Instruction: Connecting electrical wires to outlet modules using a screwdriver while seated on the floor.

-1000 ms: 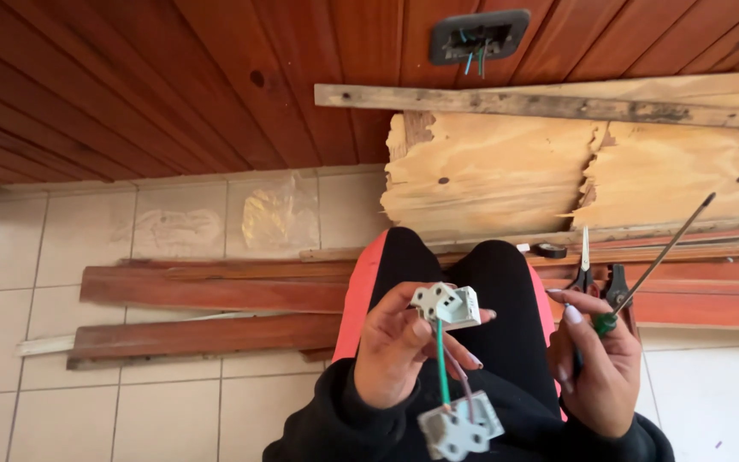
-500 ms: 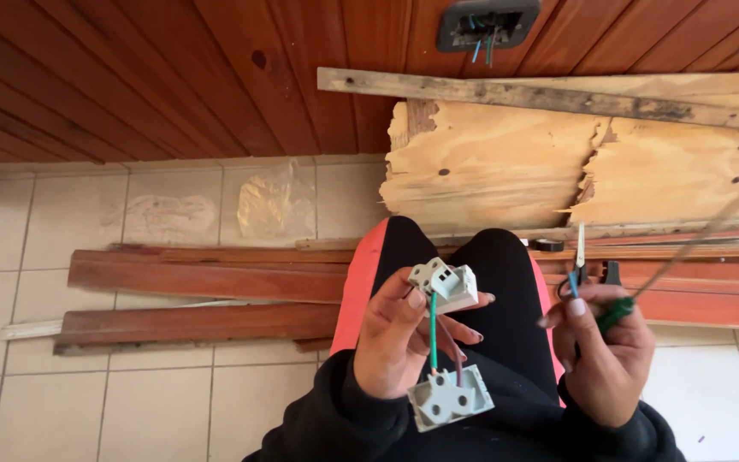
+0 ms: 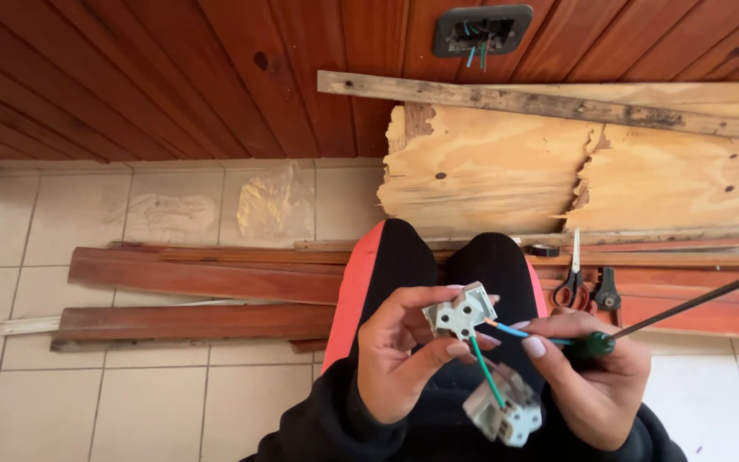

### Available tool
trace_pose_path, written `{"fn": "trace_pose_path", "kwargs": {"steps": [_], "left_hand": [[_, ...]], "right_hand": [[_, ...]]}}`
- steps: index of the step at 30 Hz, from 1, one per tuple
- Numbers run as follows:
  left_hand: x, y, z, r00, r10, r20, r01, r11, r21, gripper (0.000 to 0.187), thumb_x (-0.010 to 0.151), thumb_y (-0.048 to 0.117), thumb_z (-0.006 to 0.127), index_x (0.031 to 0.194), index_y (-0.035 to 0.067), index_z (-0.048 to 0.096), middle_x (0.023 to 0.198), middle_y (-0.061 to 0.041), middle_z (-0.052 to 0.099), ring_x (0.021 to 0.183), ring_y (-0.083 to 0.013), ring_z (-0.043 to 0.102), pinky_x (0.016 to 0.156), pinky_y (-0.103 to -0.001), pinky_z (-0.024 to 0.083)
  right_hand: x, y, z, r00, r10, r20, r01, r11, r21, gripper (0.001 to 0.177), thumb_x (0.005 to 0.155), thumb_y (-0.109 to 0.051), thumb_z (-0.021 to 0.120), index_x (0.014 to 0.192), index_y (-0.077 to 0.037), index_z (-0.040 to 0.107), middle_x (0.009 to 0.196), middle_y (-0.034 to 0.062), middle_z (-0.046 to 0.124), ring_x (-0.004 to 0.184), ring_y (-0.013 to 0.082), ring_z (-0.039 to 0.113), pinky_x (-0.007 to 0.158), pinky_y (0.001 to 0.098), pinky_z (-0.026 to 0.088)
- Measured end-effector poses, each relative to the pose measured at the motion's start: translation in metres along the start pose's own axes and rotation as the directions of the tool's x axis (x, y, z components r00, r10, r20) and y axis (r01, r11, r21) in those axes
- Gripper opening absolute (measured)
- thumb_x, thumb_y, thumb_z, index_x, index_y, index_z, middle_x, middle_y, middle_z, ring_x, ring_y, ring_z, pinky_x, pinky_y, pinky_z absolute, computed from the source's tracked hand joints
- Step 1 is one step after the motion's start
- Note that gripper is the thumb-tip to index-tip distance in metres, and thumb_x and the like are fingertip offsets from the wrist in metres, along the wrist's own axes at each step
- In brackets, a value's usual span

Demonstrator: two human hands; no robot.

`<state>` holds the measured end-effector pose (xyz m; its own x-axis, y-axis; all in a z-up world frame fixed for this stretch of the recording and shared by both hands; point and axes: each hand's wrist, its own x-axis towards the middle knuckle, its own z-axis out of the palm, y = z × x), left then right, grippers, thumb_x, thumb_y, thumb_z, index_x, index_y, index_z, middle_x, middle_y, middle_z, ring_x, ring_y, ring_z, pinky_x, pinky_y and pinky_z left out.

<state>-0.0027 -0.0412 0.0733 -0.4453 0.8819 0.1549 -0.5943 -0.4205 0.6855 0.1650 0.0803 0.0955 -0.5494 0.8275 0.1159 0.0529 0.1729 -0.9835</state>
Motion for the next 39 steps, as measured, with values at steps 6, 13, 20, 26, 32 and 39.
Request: {"fn": "trace_pose_path", "kwargs": {"steps": [6,13,20,26,32,39], "left_hand": [[-0.001,-0.002,-0.001,0.993,-0.118,0.019,0.12,0.989,-0.092,0.043,0.099,-0.001,0.063,0.139,-0.002,0.047,0.137,-0.036,0.06,0.101,-0.0396,0.072,0.085,-0.038,0.062],[-0.002,-0.003,-0.005,0.989,-0.144,0.035,0.144,0.99,0.003,0.041,0.102,0.005,0.061,0.139,-0.003,0.046,0.132,-0.033,0.065,0.096,-0.042,0.074,0.078,-0.034,0.062],[-0.004,-0.011,-0.004,0.989,-0.139,-0.048,0.138,0.99,-0.009,0.042,0.098,0.002,0.064,0.136,-0.003,0.049,0.129,-0.034,0.066,0.093,-0.0361,0.074,0.076,-0.035,0.062],[-0.002,-0.012,-0.004,0.993,-0.108,-0.052,0.11,0.993,0.032,0.041,0.098,0.0,0.065,0.136,-0.004,0.049,0.13,-0.034,0.066,0.096,-0.0353,0.074,0.077,-0.032,0.061],[-0.001,-0.017,-0.007,0.996,-0.077,-0.047,0.079,0.995,0.054,0.042,0.097,-0.001,0.066,0.135,-0.004,0.049,0.132,-0.034,0.065,0.097,-0.0349,0.074,0.077,-0.03,0.061],[-0.001,-0.028,-0.021,0.982,-0.157,-0.101,0.161,0.987,0.028,0.039,0.098,0.003,0.066,0.133,-0.004,0.05,0.118,-0.029,0.07,0.09,-0.036,0.075,0.073,-0.035,0.063]], "right_hand": [[0.002,-0.021,0.008,1.0,-0.015,0.025,0.016,0.999,-0.052,0.01,0.081,0.005,0.071,0.09,0.005,0.073,0.08,0.012,0.075,0.062,0.0127,0.06,0.062,0.0205,0.046],[0.004,-0.036,0.015,0.998,-0.056,0.012,0.057,0.984,-0.167,0.009,0.079,0.003,0.073,0.088,0.004,0.075,0.08,0.0059,0.078,0.053,0.0061,0.049,0.053,0.0174,0.039],[0.007,-0.047,0.018,0.996,-0.09,-0.01,0.084,0.96,-0.266,0.007,0.077,-0.002,0.077,0.084,0.0,0.076,0.054,-0.0028,0.059,0.045,0.0051,0.042,0.045,0.0186,0.033],[0.011,-0.051,0.022,0.997,-0.073,-0.022,0.064,0.956,-0.287,0.003,0.079,-0.003,0.077,0.081,-0.001,0.076,0.05,-0.0037,0.057,0.043,0.0044,0.04,0.042,0.0189,0.032],[0.01,-0.05,0.024,0.995,-0.051,-0.084,0.025,0.957,-0.288,0.003,0.079,-0.002,0.077,0.081,0.0,0.075,0.053,-0.0019,0.06,0.045,0.0052,0.043,0.044,0.0188,0.033],[0.018,-0.048,0.031,0.991,-0.126,-0.036,0.109,0.944,-0.31,0.006,0.076,0.001,0.077,0.081,0.003,0.074,0.071,0.0056,0.076,0.048,0.0076,0.054,0.047,0.0196,0.042]]}}
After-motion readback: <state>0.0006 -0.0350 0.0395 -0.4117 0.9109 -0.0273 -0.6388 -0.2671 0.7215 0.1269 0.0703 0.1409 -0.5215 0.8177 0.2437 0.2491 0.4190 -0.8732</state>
